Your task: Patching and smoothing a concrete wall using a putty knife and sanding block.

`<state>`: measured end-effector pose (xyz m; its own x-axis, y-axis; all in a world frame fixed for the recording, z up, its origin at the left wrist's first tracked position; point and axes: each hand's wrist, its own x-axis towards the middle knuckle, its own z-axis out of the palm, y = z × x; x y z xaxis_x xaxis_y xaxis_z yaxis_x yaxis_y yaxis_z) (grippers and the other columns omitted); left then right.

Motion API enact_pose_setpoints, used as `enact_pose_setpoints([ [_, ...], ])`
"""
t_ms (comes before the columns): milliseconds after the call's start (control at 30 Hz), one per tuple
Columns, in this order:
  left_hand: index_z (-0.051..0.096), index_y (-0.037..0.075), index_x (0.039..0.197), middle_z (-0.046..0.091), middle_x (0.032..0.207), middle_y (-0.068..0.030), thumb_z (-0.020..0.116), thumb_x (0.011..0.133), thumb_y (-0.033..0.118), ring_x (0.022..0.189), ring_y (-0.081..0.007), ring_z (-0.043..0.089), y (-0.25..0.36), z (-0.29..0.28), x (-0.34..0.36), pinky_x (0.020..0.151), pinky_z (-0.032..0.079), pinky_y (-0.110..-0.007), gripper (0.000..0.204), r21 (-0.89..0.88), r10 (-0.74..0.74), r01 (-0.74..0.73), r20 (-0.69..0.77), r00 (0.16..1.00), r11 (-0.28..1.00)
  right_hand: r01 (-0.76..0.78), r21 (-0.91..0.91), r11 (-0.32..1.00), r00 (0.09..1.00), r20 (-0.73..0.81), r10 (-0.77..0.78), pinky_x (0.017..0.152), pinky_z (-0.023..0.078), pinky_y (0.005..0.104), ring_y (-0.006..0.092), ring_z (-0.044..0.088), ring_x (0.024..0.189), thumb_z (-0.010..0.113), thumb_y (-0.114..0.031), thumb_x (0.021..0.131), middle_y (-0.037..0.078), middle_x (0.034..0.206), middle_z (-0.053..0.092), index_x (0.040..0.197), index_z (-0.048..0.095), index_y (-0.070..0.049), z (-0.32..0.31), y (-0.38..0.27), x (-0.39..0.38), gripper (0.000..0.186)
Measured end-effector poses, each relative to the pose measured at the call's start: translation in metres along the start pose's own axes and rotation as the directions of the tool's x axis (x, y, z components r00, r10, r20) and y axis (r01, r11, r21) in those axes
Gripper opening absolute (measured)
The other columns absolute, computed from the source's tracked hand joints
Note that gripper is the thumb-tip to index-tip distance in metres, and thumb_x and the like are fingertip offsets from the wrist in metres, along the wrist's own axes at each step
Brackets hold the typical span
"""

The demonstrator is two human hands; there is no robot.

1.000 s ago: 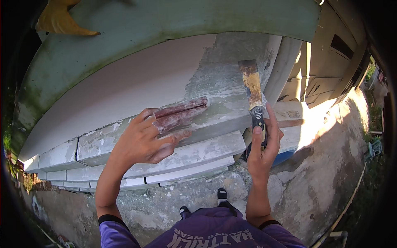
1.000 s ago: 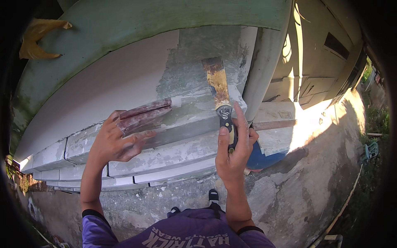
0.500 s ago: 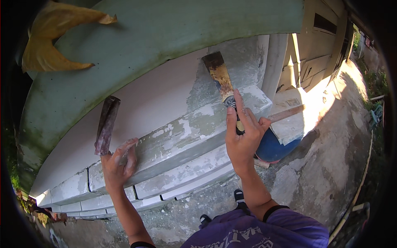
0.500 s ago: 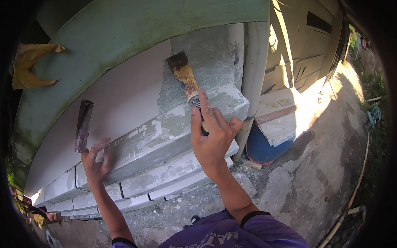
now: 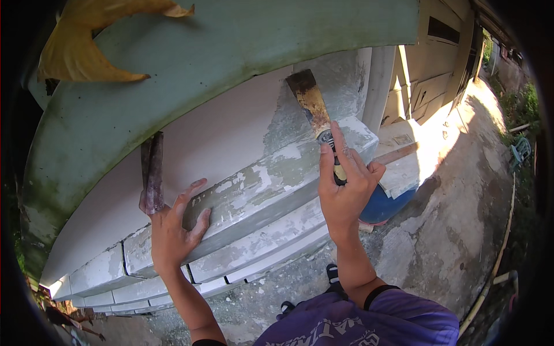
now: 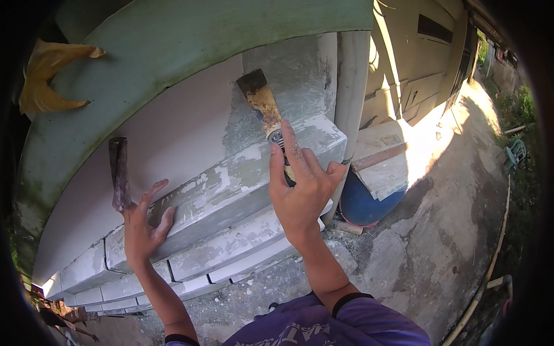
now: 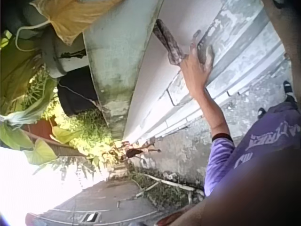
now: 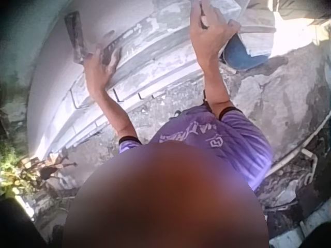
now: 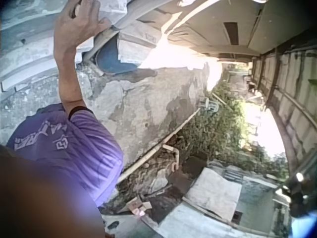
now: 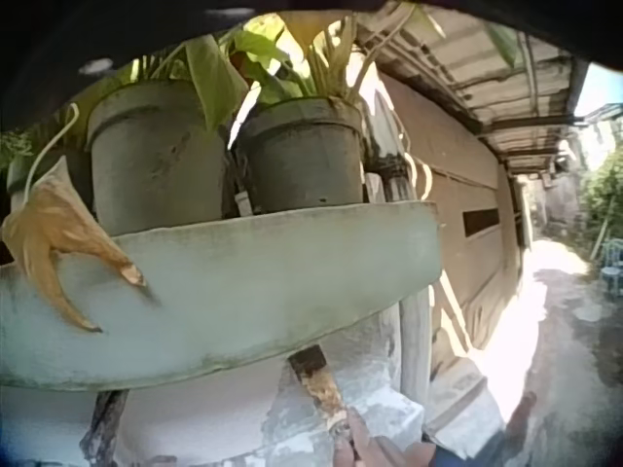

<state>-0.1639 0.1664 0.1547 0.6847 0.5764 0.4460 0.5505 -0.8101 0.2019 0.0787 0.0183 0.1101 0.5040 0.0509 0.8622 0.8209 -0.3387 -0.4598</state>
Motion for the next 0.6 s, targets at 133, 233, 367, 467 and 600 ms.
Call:
enact_pose_setpoints([
  [133,0.059,0.023,0.136,0.066,0.126,-0.0052,0.078,0.080,0.031,0.104,-0.0325,0.054,0.009,-0.004,0.003,0.101,0.040,-0.042,0.060,-0.010,-0.065,0.066,0.070,0.995,0.998,0.169,-0.101,0.980,0.985,-0.018,-0.172,0.072,0.024,0.0338,0.0109,0.040,0.056,0.076,-0.023,0.089,-0.006,0.064,0.057,0.127,0.071,-0.022,-0.006,0.032,0.026,0.038],
  [233,0.059,0.025,0.137,0.065,0.125,-0.0085,0.079,0.078,0.033,0.106,-0.0334,0.052,0.008,-0.003,0.002,0.101,0.041,-0.044,0.063,-0.020,-0.032,0.034,0.063,0.997,0.999,0.078,0.055,0.995,0.997,-0.006,-0.078,0.073,0.026,0.0331,0.0135,0.044,0.058,0.074,-0.026,0.091,0.000,0.069,0.064,0.125,0.072,-0.016,-0.001,0.036,0.028,0.036],
  [367,0.059,0.024,0.137,0.067,0.116,-0.0116,0.078,0.078,0.034,0.102,-0.0335,0.056,0.000,0.002,0.002,0.105,0.036,-0.045,0.062,-0.018,0.099,-0.099,-0.036,0.994,0.995,-0.126,0.258,0.958,0.991,0.083,0.108,0.076,0.030,0.0313,0.0175,0.050,0.063,0.069,-0.028,0.096,0.009,0.079,0.071,0.125,0.070,-0.011,0.001,0.010,0.014,0.034],
  [467,0.059,0.022,0.136,0.069,0.108,-0.0123,0.077,0.079,0.036,0.102,-0.0338,0.059,-0.001,0.001,0.001,0.111,0.026,-0.048,0.061,0.022,0.157,-0.155,-0.088,0.984,0.988,-0.152,0.171,0.974,0.986,0.092,0.138,0.077,0.031,0.0315,0.0163,0.056,0.070,0.066,-0.029,0.097,0.011,0.085,0.073,0.129,0.068,-0.010,-0.006,-0.008,0.006,0.036],
  [600,0.059,0.023,0.135,0.067,0.107,-0.0148,0.075,0.079,0.036,0.113,-0.0360,0.053,-0.003,0.001,0.001,0.113,0.022,-0.052,0.060,0.069,0.154,-0.148,-0.097,0.983,0.987,-0.177,0.154,0.972,0.982,0.088,0.165,0.078,0.032,0.0314,0.0165,0.060,0.073,0.066,-0.026,0.097,0.011,0.093,0.074,0.135,0.064,-0.009,-0.003,-0.018,-0.001,0.041],
])
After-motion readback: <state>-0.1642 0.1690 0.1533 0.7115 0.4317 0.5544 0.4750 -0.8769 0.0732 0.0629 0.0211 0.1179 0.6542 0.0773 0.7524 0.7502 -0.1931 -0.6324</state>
